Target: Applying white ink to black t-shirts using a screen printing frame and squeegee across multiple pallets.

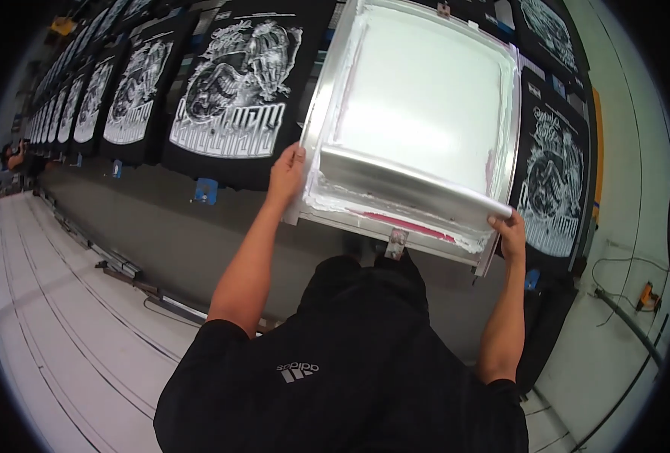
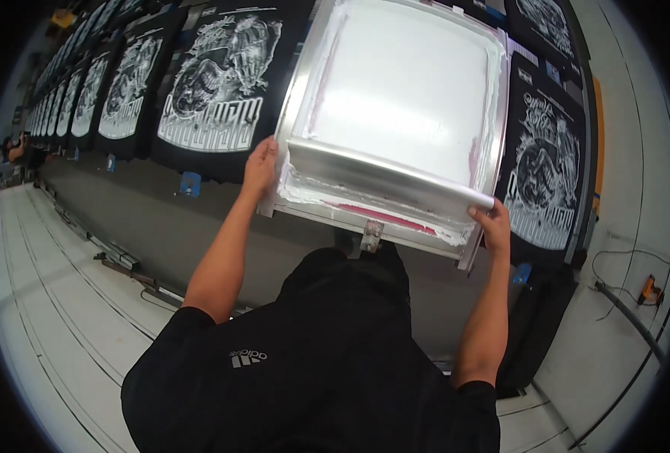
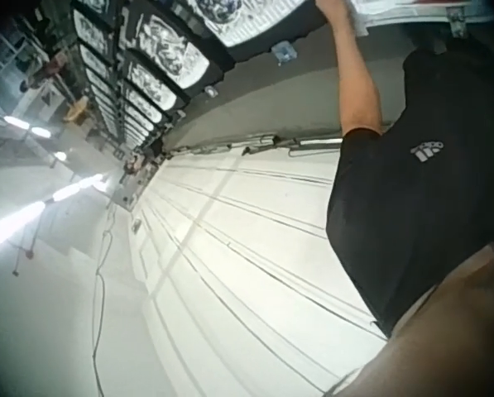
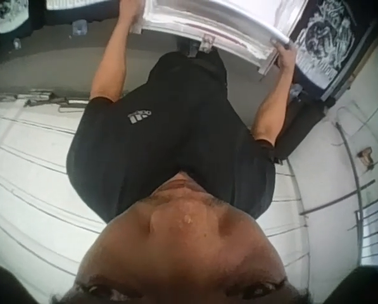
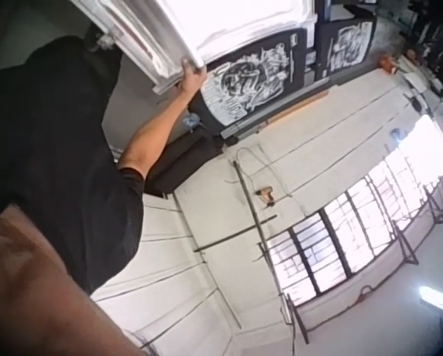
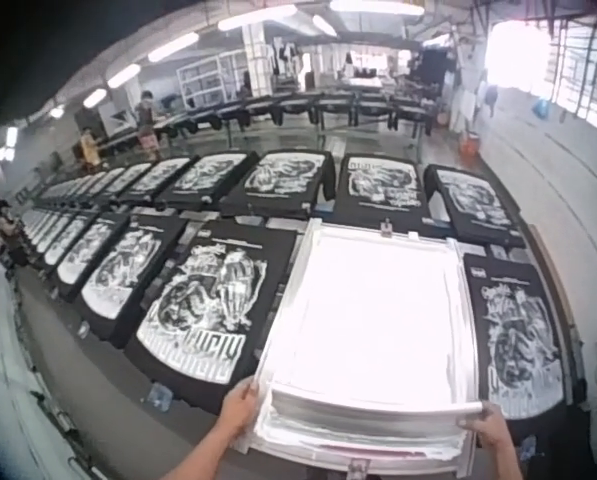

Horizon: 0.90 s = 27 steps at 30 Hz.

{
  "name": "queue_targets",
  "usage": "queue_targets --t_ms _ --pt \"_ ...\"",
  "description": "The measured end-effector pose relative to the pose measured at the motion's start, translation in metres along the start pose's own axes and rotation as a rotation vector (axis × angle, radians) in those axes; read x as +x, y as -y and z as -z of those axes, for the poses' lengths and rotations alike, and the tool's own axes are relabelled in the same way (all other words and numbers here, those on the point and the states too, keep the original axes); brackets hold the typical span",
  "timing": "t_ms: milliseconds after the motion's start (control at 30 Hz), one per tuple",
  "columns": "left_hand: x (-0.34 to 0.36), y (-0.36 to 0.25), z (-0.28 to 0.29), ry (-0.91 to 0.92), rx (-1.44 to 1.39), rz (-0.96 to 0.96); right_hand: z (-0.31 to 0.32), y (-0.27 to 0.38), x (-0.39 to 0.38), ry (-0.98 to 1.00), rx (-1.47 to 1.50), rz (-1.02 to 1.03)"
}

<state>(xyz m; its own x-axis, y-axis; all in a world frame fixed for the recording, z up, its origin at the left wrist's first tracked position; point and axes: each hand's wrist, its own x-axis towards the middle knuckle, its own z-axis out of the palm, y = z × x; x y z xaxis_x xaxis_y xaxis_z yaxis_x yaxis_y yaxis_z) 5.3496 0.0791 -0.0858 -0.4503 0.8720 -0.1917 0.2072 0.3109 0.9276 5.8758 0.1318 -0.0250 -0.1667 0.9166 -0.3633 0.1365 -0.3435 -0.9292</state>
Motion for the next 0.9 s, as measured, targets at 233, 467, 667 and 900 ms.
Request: queue_targets --t_ms 233,467,667,900 --pt "-0.037 -0.155 0.010 0.214 0.426 -0.678 -0.033 0.076 -0.035 0.127 -1.182 0.075" --pt "0.019 -0.183 -0.019 0.768 1.010 -0.617 -0.044 0.097 -0.007 0.212 -1.125 0.098" --pt "0.160 -0.215 -0.075 0.564 0.907 -0.623 -0.017 0.152 0.151 0.050 -1.247 0.365" --pt "0.304 -0.203 -0.150 0.243 0.907 -0.810 -0.002 0.159 0.338 -0.208 -1.436 0.689"
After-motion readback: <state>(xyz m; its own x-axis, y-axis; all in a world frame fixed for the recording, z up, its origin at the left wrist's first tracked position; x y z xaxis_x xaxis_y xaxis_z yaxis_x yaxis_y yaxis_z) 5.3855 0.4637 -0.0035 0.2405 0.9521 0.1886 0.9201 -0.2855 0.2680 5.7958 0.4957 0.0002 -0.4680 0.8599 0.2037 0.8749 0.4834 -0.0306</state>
